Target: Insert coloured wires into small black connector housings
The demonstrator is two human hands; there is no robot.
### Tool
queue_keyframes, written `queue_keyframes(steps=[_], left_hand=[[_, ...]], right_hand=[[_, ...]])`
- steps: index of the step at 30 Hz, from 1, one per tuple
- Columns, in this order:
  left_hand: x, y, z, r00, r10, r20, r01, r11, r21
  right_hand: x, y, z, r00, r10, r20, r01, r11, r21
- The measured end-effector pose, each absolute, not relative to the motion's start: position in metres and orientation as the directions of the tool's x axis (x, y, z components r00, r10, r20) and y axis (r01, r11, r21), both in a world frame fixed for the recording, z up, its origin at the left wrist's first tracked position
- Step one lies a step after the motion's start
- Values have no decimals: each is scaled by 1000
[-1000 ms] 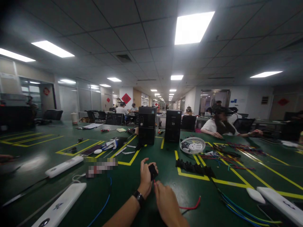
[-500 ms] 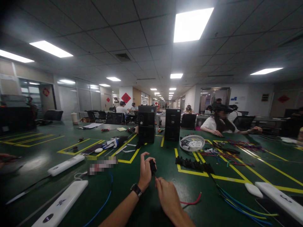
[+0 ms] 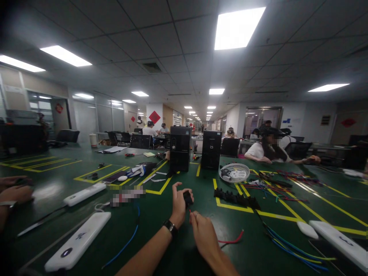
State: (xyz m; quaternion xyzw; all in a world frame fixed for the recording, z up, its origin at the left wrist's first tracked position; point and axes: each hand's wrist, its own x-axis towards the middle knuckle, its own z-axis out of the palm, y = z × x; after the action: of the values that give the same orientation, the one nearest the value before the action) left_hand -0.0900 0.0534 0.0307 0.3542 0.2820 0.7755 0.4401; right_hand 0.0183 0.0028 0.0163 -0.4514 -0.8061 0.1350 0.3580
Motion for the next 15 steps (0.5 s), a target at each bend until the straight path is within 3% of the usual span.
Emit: queue_keyframes(steps=[3,7,12,15], left_hand=[[-83,57,22,-361,922,141,-612,-349,710],[-83,55,18,-413,894,176,-550,-399,733],[-86,50,31,-379,920,101,-657,-344,671],[-86,50,36,-444,885,137,-602,-408,687]], right_hand=[[10,-1,8,-350,851,392,687,517,-510],[7,-3,2,-350,859,373,707,503,-497],[19,2,14,-349,829,437,644,551,-531],[14,0,15,-330,829,451,619,551,-560]])
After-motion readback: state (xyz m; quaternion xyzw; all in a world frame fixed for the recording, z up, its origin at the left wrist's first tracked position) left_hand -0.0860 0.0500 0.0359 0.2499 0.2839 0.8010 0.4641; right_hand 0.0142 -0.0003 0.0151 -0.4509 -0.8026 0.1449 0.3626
